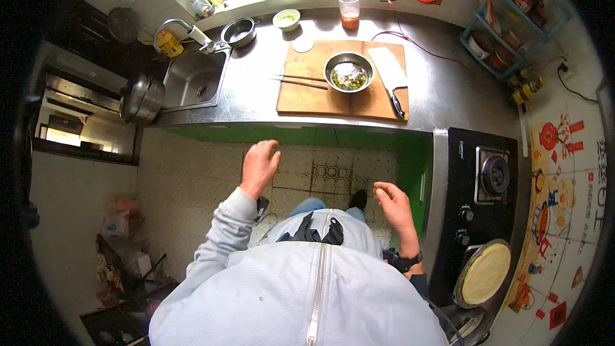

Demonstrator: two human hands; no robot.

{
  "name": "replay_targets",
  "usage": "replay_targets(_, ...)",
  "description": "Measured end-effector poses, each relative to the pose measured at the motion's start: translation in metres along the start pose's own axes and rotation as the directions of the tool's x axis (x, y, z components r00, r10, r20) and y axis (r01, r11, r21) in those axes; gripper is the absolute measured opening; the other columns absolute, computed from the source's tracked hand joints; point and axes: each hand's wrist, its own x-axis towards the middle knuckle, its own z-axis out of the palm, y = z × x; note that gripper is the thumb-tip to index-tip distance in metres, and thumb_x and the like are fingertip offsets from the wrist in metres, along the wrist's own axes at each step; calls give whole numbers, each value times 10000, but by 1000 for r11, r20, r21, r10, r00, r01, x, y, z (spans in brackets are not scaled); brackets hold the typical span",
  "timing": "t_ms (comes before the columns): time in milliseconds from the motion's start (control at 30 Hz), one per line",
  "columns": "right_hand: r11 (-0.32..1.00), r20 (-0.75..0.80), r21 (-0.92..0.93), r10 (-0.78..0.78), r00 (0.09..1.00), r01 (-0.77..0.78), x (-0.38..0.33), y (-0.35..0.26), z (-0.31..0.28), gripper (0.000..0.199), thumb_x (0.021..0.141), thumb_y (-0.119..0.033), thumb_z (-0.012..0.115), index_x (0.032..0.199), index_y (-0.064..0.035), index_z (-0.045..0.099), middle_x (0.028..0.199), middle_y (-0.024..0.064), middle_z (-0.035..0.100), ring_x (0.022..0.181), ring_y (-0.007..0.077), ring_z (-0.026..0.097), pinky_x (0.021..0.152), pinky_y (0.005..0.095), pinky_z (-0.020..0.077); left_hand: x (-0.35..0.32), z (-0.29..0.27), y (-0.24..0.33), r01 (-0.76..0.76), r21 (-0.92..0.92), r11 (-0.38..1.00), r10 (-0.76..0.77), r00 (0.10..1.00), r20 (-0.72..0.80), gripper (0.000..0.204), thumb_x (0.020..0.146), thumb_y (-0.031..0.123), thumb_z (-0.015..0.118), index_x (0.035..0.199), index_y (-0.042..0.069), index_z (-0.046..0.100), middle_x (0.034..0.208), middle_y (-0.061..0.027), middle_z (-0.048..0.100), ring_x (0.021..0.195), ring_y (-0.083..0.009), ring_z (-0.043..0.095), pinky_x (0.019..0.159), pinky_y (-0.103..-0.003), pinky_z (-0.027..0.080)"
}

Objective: The person prepares a crepe by greasing a round electric griddle, pouring batter, and closing the lid. They then move to a cutting board and mix chopped green vegetables with a spoon and chopsticks, adding a powdered ingredient from a small packet.

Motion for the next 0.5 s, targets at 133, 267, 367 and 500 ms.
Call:
replay_targets(133, 999, 75, -31, -18, 997, 20, 46, -34, -5, 317, 1083, -194, 684, 1329, 0, 734, 1118, 25, 769, 995, 103, 687, 880, 284, 563, 79, 29, -12, -93, 86, 992, 102, 989, -108, 180, 896, 77, 713, 1074, 49, 705, 1063, -162, 721, 1028, -397, 677, 908, -507, 560)
replay_targets(267, 999, 97, -43, -21, 995, 25, 82, -55, 11, 311, 1083, -178, 682, 1326, 9, 732, 1116, 27, 769, 1001, 107, 686, 896, 289, 561, 152, 61, -40, -147, 168, 975, 165, 981, -103, 143, 866, 35, 675, 1007, 60, 681, 1017, -140, 699, 1008, -398, 669, 873, -520, 557)
replay_targets(367, 998, 61, -56, 2, 998, 1, 100, -69, 24, 309, 1085, -170, 677, 1329, 11, 731, 1117, 33, 770, 1011, 110, 689, 905, 288, 561, 201, 90, -57, -173, 199, 965, 188, 980, -59, 216, 820, 5, 684, 1024, 76, 677, 1067, -118, 671, 1102, -379, 646, 898, -511, 544)
replay_targets(500, 999, -2, -41, 33, 999, -33, 130, -96, 48, 311, 1086, -167, 673, 1335, 9, 730, 1125, 49, 777, 1019, 114, 697, 903, 287, 564, 256, 115, -87, -286, 239, 928, 297, 955, -12, 311, 772, 21, 733, 1068, 90, 670, 1141, -109, 641, 1197, -353, 606, 964, -477, 514)
